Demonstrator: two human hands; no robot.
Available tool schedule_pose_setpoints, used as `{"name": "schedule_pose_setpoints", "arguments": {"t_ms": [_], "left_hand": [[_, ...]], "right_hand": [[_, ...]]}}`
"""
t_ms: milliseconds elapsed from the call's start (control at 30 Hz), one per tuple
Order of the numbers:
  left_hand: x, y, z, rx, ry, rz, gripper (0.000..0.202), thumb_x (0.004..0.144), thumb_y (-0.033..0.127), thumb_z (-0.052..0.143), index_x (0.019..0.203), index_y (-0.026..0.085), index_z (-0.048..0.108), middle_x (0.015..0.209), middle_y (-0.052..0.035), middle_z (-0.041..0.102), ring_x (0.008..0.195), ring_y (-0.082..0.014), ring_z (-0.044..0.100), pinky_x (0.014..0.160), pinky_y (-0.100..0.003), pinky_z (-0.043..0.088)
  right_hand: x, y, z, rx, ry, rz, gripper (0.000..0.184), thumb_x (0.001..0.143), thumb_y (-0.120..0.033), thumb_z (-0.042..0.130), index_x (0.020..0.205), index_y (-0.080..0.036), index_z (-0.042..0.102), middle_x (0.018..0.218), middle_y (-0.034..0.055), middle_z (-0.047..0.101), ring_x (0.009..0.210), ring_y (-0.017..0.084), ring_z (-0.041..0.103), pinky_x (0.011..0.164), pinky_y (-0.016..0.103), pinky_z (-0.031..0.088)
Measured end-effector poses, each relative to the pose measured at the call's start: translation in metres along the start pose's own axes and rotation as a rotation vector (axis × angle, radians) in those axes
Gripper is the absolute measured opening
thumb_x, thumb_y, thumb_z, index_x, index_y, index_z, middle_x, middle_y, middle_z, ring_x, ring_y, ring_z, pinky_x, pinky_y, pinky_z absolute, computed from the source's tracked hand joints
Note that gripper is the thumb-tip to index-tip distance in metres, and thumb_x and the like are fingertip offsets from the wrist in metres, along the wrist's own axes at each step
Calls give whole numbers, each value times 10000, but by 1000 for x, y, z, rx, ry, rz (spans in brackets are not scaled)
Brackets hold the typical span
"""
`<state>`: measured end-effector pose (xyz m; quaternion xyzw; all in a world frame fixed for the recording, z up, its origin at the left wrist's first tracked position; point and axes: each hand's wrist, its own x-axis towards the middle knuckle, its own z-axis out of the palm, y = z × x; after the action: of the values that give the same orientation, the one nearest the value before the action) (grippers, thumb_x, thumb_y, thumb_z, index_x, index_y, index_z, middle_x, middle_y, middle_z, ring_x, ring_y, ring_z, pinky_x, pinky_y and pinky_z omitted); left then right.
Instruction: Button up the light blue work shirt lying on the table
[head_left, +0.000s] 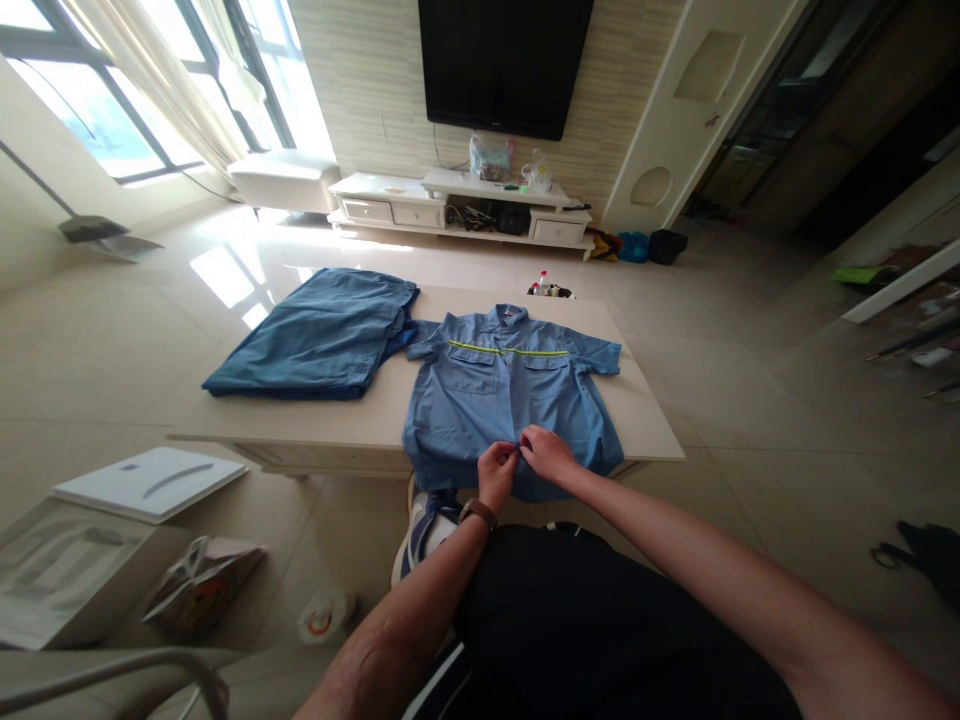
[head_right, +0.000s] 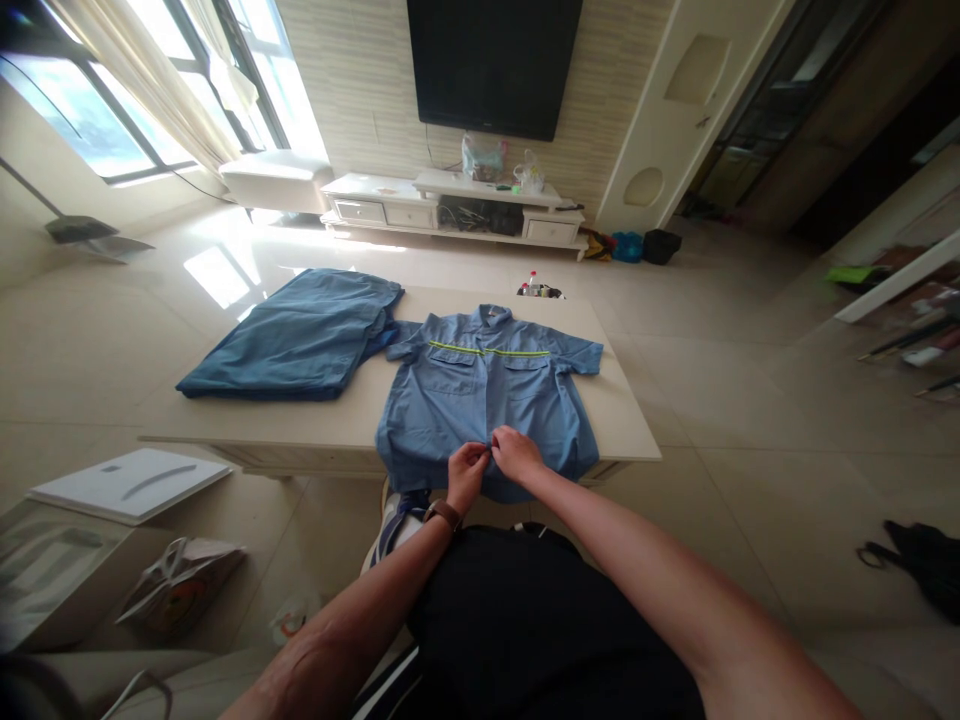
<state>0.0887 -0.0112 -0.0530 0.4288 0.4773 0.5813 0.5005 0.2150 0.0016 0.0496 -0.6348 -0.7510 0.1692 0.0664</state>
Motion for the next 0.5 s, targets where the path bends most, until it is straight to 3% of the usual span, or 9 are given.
{"name": "schedule_pose_setpoints", "arguments": {"t_ms": [100, 267, 500], "left_hand": [[0, 2, 0, -42, 0, -42, 260, 730, 385, 831, 820, 156, 748, 767, -48, 732, 633, -129, 617, 597, -234, 483], [-1, 5, 1, -115, 8, -150, 374, 718, 486, 839, 829, 142, 741, 726, -50, 725, 484, -110, 561, 459, -234, 438], [0, 6, 2, -173, 27, -212, 407, 680, 496, 866, 806, 140, 712, 668, -29, 706, 467, -99, 569, 452, -214, 436]], "right_hand": [[0, -2, -1, -23, -11, -6, 100, 953, -180, 574, 968, -195, 672, 1068, 67, 703, 937, 191, 636, 784, 285, 403], [0, -5, -1, -49, -27, -15, 97, 949, -175, 580, 971, -195, 672, 1064, 67, 710, 939, 193, 643, 772, 286, 394], [0, -7, 0, -44, -28, -21, 93, 938, -172, 584, 954, -193, 674, 1038, 75, 708, 914, 194, 633, 763, 288, 386]]}}
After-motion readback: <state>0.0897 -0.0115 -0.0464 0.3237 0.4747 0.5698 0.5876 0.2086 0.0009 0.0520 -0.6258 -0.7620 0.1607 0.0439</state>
